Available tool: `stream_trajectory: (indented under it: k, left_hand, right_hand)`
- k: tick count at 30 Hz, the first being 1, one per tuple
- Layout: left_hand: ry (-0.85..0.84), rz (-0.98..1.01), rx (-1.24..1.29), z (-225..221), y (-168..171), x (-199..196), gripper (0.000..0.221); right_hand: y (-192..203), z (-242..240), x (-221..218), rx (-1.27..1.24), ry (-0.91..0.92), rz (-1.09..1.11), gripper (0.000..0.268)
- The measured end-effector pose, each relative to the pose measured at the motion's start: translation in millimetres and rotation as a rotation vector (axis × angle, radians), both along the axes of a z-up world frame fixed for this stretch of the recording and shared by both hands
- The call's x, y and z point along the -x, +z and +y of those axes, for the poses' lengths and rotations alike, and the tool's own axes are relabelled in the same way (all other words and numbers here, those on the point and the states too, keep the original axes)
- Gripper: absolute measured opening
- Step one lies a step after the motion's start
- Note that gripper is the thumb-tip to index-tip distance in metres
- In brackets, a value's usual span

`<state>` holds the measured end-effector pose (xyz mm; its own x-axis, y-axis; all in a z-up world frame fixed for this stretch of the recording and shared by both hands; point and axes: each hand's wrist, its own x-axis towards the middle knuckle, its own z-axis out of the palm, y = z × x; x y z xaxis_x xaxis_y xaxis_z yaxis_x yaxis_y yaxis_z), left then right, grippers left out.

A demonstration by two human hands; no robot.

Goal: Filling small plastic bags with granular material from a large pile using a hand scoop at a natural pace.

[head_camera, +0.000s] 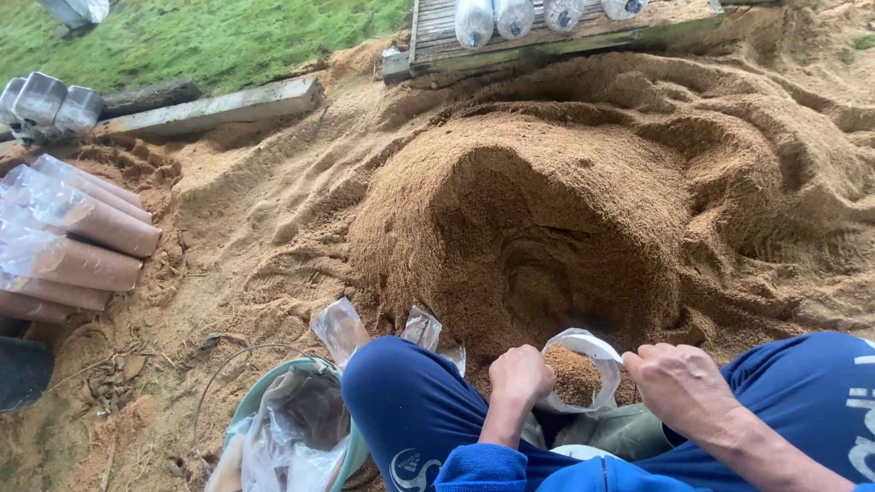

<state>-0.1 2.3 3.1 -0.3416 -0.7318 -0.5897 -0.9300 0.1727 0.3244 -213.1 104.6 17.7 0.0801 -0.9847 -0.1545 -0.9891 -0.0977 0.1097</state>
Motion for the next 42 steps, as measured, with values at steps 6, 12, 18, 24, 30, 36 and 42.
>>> stream_trajectory:
  k: [6,12,18,24,30,36,42]
  left_hand:
    - [-0.028,-0.024,0.001,-0.2,-3.2,1.7,0.025]
    - [-0.024,-0.034,-0.024,-1.5,-1.3,0.9,0.026]
    - [-0.004,-0.011,-0.028,-1.2,0.0,2.3,0.029]
    - [-0.019,-0.049,0.025,-0.8,-16.4,-1.5,0.046]
    - [-0.082,-0.064,0.067,2.1,-2.2,0.6,0.034]
    - [-0.077,0.093,0.249,7.9,-35.3,-2.0,0.028]
    - [-0.071,-0.006,0.155,7.0,-60.6,5.4,0.029]
  right_hand:
    - [-102.7,-0.1,-27.1,-0.157,0.155,0.17,0.022]
    - [-101.3,-7.1,-34.3,-0.147,0.189,0.101,0.015]
    - [-75.1,-13.2,-26.3,-0.142,0.117,0.021,0.013]
    - [46.8,-47.9,-6.7,-0.59,-0.429,-0.135,0.031]
    - [73.6,-76.0,54.6,-0.468,-0.849,-0.666,0.029]
    - [-41.2,-115.1,88.7,-0.458,-0.895,-0.409,0.029]
    - [-129.0,-135.6,89.5,-0.317,-0.936,-0.252,0.032]
